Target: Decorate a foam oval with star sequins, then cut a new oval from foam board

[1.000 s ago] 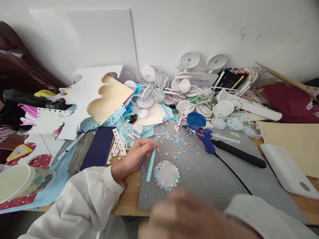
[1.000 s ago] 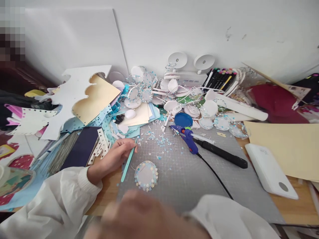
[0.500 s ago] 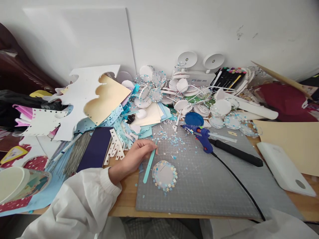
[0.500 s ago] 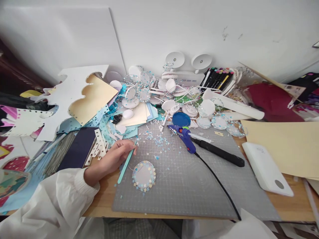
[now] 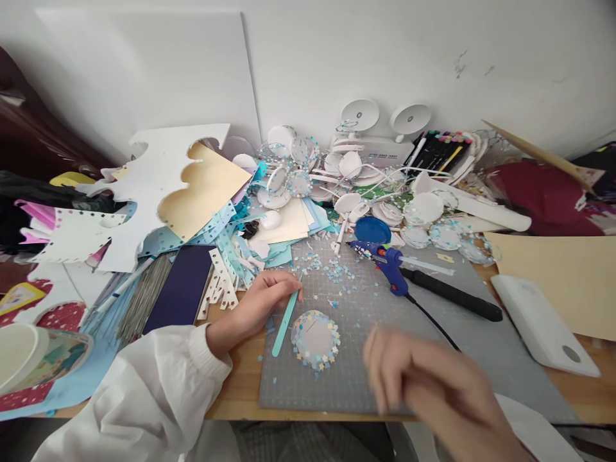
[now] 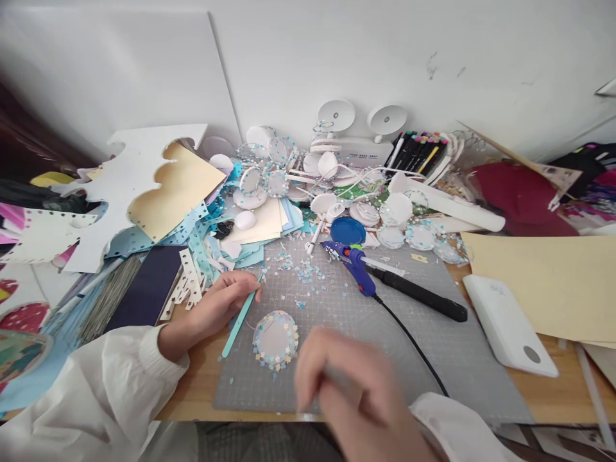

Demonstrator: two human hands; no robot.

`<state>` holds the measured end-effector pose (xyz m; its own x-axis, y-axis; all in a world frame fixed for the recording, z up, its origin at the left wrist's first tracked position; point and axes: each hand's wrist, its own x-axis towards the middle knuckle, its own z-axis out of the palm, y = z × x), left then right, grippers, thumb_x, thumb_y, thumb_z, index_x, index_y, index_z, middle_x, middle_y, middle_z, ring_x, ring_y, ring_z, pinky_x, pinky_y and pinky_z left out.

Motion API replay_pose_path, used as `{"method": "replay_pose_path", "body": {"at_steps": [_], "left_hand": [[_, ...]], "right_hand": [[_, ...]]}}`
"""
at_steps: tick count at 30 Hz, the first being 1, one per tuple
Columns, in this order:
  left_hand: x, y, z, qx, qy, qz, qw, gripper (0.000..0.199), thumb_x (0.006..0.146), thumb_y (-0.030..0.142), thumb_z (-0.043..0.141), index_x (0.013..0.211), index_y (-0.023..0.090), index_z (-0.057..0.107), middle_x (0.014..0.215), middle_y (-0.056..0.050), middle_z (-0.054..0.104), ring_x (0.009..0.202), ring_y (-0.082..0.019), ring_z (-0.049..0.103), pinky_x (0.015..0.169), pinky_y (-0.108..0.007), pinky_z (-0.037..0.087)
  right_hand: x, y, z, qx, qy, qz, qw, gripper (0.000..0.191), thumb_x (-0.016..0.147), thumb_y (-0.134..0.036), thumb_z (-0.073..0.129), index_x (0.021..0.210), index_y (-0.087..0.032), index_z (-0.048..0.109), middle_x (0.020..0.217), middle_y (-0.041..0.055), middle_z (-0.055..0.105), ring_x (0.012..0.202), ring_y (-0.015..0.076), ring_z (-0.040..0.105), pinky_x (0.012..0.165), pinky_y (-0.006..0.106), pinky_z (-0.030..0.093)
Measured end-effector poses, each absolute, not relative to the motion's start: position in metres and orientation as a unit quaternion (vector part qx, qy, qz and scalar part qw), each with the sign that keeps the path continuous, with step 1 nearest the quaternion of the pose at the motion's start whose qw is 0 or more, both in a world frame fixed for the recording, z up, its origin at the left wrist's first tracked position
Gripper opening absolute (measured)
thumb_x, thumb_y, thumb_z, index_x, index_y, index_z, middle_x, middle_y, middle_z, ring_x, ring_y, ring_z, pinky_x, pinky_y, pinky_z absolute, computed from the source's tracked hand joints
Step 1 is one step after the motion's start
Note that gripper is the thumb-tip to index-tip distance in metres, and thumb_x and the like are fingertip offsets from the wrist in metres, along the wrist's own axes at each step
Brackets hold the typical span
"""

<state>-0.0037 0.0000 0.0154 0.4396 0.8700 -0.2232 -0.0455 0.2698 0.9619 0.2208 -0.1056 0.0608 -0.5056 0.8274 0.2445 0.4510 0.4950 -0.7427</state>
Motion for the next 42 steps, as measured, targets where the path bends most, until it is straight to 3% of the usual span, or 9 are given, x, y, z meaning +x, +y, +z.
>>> {"method": "replay_pose_path", "body": {"at_steps": [3,6,10,15,19,22,26,32,42], "left_hand": [[-0.003,0.0,0.015,0.499,0.405,0.332,0.691,0.031,0.078,0.036,0.057,0.059,0.012,0.062,0.042,0.007,0.028,0.041,-0.005,0.021,0.044,-0.023,0.014],[-0.002,0.0,0.017,0.503,0.406,0.331,0.688,0.03,0.077,0.036,0.057,0.059,0.012,0.062,0.041,0.007,0.028,0.041,-0.005,0.021,0.044,-0.023,0.013],[-0.001,0.0,0.018,0.507,0.412,0.332,0.68,0.029,0.075,0.035,0.057,0.057,0.012,0.061,0.041,0.007,0.026,0.041,-0.005,0.02,0.044,-0.023,0.013],[-0.003,0.0,0.015,0.517,0.408,0.327,0.678,0.031,0.076,0.037,0.057,0.058,0.013,0.061,0.043,0.006,0.029,0.041,-0.005,0.021,0.043,-0.023,0.013],[-0.004,0.001,0.011,0.523,0.41,0.322,0.674,0.03,0.077,0.037,0.057,0.059,0.013,0.061,0.043,0.006,0.029,0.042,-0.005,0.02,0.043,-0.023,0.014],[-0.005,0.001,0.009,0.532,0.408,0.318,0.67,0.031,0.078,0.036,0.057,0.059,0.013,0.061,0.044,0.006,0.028,0.043,-0.005,0.021,0.044,-0.023,0.014],[-0.005,0.001,0.01,0.541,0.412,0.308,0.665,0.031,0.077,0.037,0.059,0.058,0.013,0.062,0.045,0.006,0.032,0.044,-0.006,0.024,0.044,-0.022,0.016],[-0.003,-0.001,0.016,0.585,0.4,0.275,0.649,0.03,0.075,0.036,0.06,0.057,0.012,0.063,0.047,0.003,0.043,0.046,-0.006,0.032,0.045,-0.022,0.023],[-0.004,0.0,0.015,0.628,0.398,0.24,0.624,0.03,0.075,0.036,0.058,0.057,0.012,0.063,0.049,0.002,0.044,0.047,-0.007,0.035,0.046,-0.023,0.024]], "right_hand": [[0.235,-0.075,0.055,-0.582,-0.735,0.12,0.328,0.009,0.082,-0.014,0.047,0.079,-0.022,0.05,0.073,0.0024,0.057,0.068,0.0181,0.058,0.061,0.03,0.047],[0.25,-0.051,0.026,-0.664,-0.669,-0.022,0.333,0.025,0.08,-0.028,0.054,0.101,-0.016,0.048,0.091,0.0117,0.057,0.085,0.0278,0.057,0.075,0.043,0.049],[0.255,-0.023,-0.006,-0.683,-0.68,-0.113,0.24,0.025,0.082,-0.028,0.049,0.099,-0.009,0.049,0.094,0.0198,0.056,0.095,0.0355,0.053,0.081,0.052,0.045],[0.254,-0.003,-0.013,-0.702,-0.678,-0.082,0.2,0.016,0.082,-0.019,0.042,0.09,-0.011,0.053,0.081,0.0175,0.058,0.08,0.0318,0.057,0.072,0.047,0.047],[0.252,0.003,-0.003,-0.718,-0.631,-0.067,0.286,0.028,0.078,-0.03,0.052,0.099,-0.012,0.054,0.086,0.0163,0.062,0.08,0.0314,0.06,0.069,0.043,0.048],[0.246,0.001,0.001,-0.729,-0.573,-0.015,0.375,0.024,0.068,-0.038,0.064,0.077,-0.018,0.056,0.068,0.0079,0.061,0.063,0.0258,0.059,0.062,0.038,0.048],[0.236,-0.01,-0.005,-0.713,-0.541,0.109,0.433,0.019,0.061,-0.032,0.064,0.058,-0.022,0.048,0.047,-0.0011,0.053,0.044,0.016,0.05,0.047,0.03,0.044],[0.232,-0.019,-0.009,-0.656,-0.592,0.154,0.441,0.024,0.059,-0.027,0.059,0.047,-0.024,0.039,0.038,-0.006,0.039,0.038,0.0106,0.038,0.037,0.024,0.033],[0.235,-0.02,-0.005,-0.637,-0.626,0.128,0.431,0.024,0.057,-0.024,0.055,0.046,-0.025,0.034,0.039,-0.0061,0.035,0.038,0.01,0.034,0.038,0.025,0.032]]}}
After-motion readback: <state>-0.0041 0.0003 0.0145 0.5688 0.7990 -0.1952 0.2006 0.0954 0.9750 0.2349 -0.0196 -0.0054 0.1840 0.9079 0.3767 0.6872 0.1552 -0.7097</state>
